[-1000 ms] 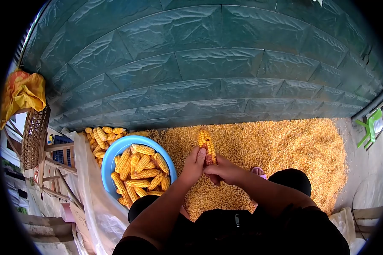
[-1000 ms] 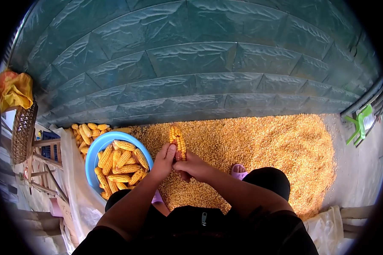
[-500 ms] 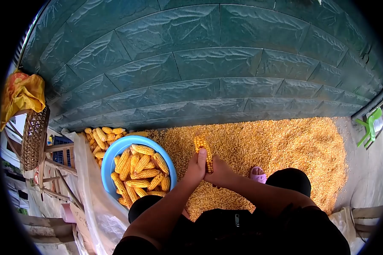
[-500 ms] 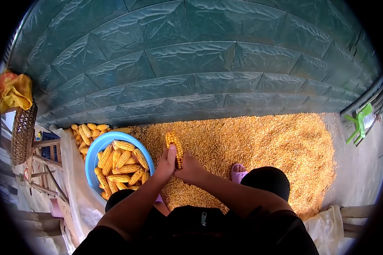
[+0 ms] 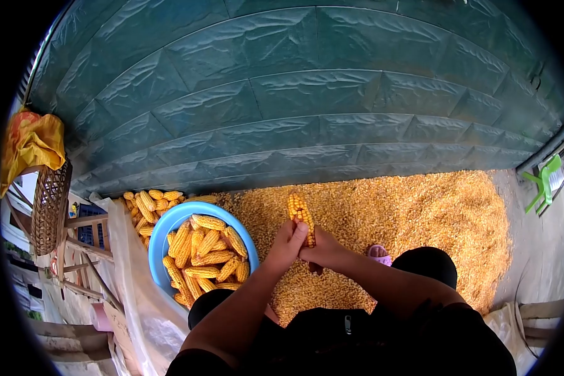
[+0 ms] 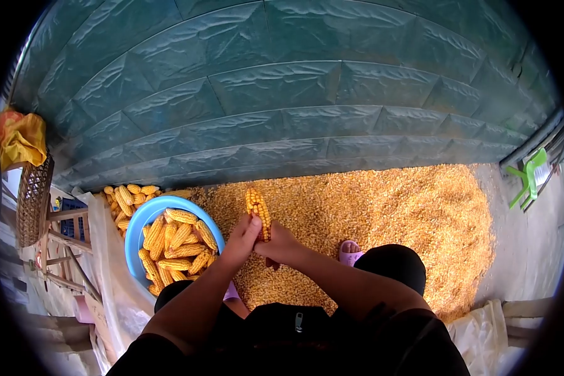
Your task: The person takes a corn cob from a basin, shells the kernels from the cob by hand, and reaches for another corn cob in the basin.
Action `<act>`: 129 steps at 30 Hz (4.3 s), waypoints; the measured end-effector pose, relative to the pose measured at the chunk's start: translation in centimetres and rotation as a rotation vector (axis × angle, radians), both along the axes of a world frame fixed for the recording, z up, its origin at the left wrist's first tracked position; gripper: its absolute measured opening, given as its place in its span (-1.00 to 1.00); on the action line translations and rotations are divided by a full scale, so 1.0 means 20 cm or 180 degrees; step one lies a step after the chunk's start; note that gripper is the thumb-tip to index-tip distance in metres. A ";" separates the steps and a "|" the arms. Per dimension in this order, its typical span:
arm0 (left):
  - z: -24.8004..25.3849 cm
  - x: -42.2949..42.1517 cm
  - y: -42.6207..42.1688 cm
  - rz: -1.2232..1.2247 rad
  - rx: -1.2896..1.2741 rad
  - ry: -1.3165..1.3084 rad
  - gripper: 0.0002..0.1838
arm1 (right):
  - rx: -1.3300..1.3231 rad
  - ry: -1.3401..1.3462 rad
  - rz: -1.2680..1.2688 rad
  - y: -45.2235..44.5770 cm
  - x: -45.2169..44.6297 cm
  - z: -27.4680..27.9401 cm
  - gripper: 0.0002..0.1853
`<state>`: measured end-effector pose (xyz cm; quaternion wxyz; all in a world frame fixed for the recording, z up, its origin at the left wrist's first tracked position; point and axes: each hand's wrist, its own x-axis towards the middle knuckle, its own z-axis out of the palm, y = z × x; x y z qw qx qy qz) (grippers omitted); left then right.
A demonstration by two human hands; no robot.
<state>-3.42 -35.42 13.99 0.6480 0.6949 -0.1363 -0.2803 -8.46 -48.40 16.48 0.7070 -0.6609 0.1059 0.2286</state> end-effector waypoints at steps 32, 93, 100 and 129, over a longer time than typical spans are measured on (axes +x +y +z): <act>-0.04 0.00 0.03 0.0429 0.0411 -0.0450 -0.43 | 0.0277 -0.0081 0.0038 0.02 -0.03 -0.01 -0.63; 0.08 0.08 0.08 -0.0387 -0.1644 0.2196 -0.58 | 0.2486 0.0992 -0.0008 0.02 -0.07 -0.06 -0.44; 0.07 0.05 0.01 0.0265 -0.0849 0.2008 -0.81 | 0.1822 0.0781 -0.0091 0.06 -0.08 -0.02 -0.43; 0.06 0.04 0.04 -0.0119 -0.0767 0.1472 -0.69 | 0.2124 0.1149 -0.0091 0.05 -0.08 -0.09 -0.75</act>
